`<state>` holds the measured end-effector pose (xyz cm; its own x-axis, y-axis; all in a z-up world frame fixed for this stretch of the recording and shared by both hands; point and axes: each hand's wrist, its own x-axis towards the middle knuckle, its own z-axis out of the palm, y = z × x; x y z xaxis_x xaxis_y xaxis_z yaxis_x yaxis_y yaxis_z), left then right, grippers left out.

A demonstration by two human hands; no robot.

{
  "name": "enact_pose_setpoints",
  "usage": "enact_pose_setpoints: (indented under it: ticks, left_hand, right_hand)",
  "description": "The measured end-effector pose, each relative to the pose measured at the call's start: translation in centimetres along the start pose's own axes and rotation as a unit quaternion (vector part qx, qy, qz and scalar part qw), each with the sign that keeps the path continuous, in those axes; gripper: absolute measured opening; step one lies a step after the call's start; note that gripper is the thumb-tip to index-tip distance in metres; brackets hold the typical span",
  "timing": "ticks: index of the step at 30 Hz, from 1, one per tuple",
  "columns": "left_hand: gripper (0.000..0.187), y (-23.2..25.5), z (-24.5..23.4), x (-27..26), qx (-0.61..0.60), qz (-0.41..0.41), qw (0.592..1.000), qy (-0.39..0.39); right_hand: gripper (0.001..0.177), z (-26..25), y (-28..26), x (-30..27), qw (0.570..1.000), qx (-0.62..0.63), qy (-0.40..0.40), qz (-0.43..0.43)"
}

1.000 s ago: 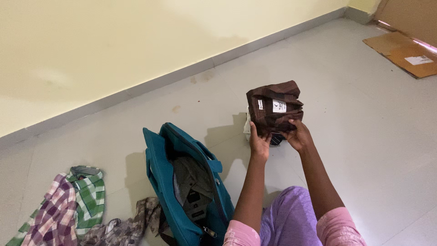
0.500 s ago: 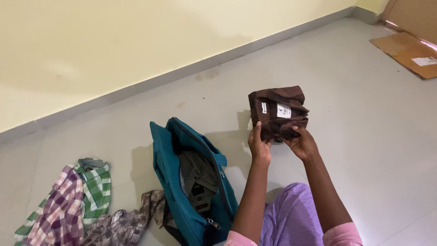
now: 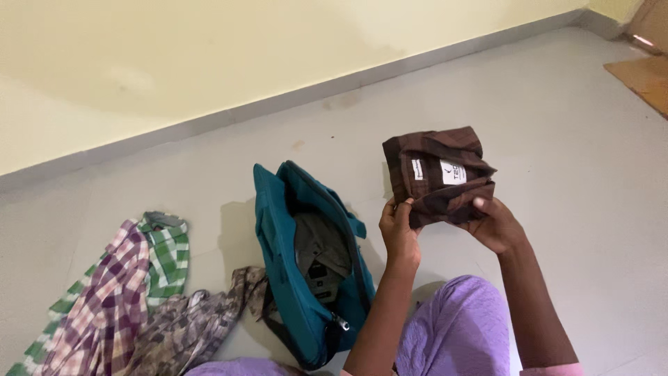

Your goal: The person picks up folded shirts from the floor and places them into a large bag one by one.

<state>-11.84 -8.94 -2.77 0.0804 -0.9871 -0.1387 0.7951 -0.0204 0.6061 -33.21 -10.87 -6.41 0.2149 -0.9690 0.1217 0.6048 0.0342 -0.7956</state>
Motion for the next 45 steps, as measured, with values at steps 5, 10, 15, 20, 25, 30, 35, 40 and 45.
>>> enact_pose_setpoints:
  ticks: [5,10,15,20,25,30,35,40,45]
  left_hand:
    - [0.037,3.2,-0.6,-2.2,0.017,0.017,1.000,-0.001]
    - [0.034,6.4,-2.2,-3.5,0.013,0.017,1.000,0.012]
    - [0.032,9.7,-5.0,-4.9,0.003,0.062,0.998,-0.034]
    - [0.042,13.4,-8.6,-6.4,0.039,0.083,0.996,-0.021]
    - [0.049,16.5,-12.2,-7.3,0.018,0.091,0.995,-0.031]
    - [0.052,18.5,-14.4,-7.7,0.053,0.098,0.993,0.040]
    - [0.049,20.0,-16.5,-7.5,0.009,0.092,0.995,0.036]
    - [0.046,20.3,-18.6,-7.0,0.026,0.112,0.993,0.013]
    - [0.047,20.9,-19.4,-7.0,0.047,0.107,0.992,0.048]
  right_hand:
    - [0.061,3.4,-0.3,0.8,0.998,-0.004,0.054,0.032]
    - [0.072,6.1,0.2,1.7,0.997,0.058,-0.024,0.040]
    - [0.071,11.7,0.5,2.6,0.994,0.013,0.065,0.082]
    - [0.061,14.7,3.0,3.7,0.994,0.035,0.031,0.104]
    - [0.041,16.9,7.0,5.2,0.986,-0.028,-0.008,0.166]
    - [0.035,21.7,9.9,5.1,0.974,-0.019,0.023,0.225]
    - [0.030,24.5,12.0,4.3,0.966,-0.016,0.059,0.249]
    - [0.027,25.8,13.7,3.1,0.961,-0.001,0.089,0.263]
    - [0.034,26.4,15.1,2.5,0.955,0.062,0.040,0.287]
